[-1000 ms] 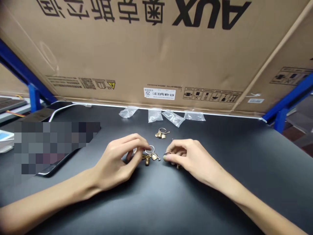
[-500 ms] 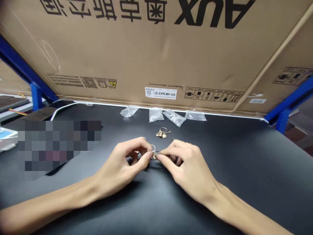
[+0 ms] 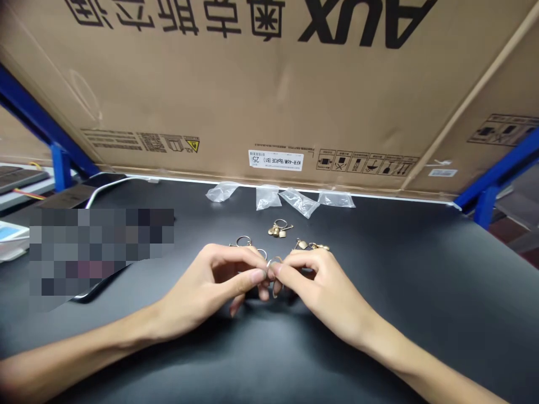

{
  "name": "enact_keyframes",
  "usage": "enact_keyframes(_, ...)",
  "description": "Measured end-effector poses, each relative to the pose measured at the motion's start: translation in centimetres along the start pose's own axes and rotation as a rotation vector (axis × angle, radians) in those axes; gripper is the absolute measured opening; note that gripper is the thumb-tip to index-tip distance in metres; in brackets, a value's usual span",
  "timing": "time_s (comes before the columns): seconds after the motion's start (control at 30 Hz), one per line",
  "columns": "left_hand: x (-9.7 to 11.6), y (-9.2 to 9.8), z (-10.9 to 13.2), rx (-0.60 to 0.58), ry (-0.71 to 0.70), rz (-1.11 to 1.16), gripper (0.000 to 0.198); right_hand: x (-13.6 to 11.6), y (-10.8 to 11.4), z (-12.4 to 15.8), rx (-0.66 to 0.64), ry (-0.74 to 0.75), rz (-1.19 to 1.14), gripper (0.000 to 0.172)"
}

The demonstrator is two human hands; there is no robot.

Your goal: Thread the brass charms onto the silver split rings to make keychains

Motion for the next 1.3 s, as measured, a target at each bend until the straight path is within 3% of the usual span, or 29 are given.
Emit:
enact_keyframes(0.17,0.1,0.0,0.3,0.017,-0.016,-0.054,0.019,-0.1,-0.3,0.1,-0.06,0.005,0.011,0.037)
enact_keyframes(0.3,0.4,0.2,0.3,0.099,-0.083,-0.142,0.014,-0.3,0.6,0.0,-0.063,0.006,0.155,0.039)
enact_keyframes(0.37,0.5,0.5,0.3,0.158,-0.131,-0.227,0.012,-0.1,2.2,-0.3,0.086,0.025,0.307,0.039)
enact_keyframes(0.47,0.6,1.0,0.2,0.229,-0.229,-0.412,0.008,0.4,5.0,-0.6,0.437,0.08,0.703,0.024)
enact_keyframes(0.5,0.6,1.1,0.1,0.249,-0.258,-0.472,0.007,0.8,5.7,-0.7,0.456,0.07,0.831,0.02)
enact_keyframes(0.63,0.7,1.5,0.0,0.305,-0.353,-0.592,0.009,2.3,7.1,-1.2,0.282,0.004,1.054,0.02)
enact_keyframes(0.8,0.4,1.7,0.0,0.32,-0.353,-0.579,0.006,2.8,6.7,-1.3,0.127,0.092,1.035,0.018)
enact_keyframes(1.0,0.1,1.3,0.0,0.294,-0.459,-0.629,0.01,2.7,6.3,-1.2,0.132,0.126,0.981,0.018)
enact_keyframes(1.3,-0.1,1.2,0.0,0.286,-0.54,-0.686,0.01,0.6,4.8,-0.8,0.118,0.031,0.504,0.02)
Point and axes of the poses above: each hand's wrist, its own z-axis away from the middle knuckle, its own y-axis out of the back of the hand, x = y × z, the point moved 3 cm from there along -z, towards the middle knuckle, and after that the axes turned 2 degrees about x, right-handed, at the moved point
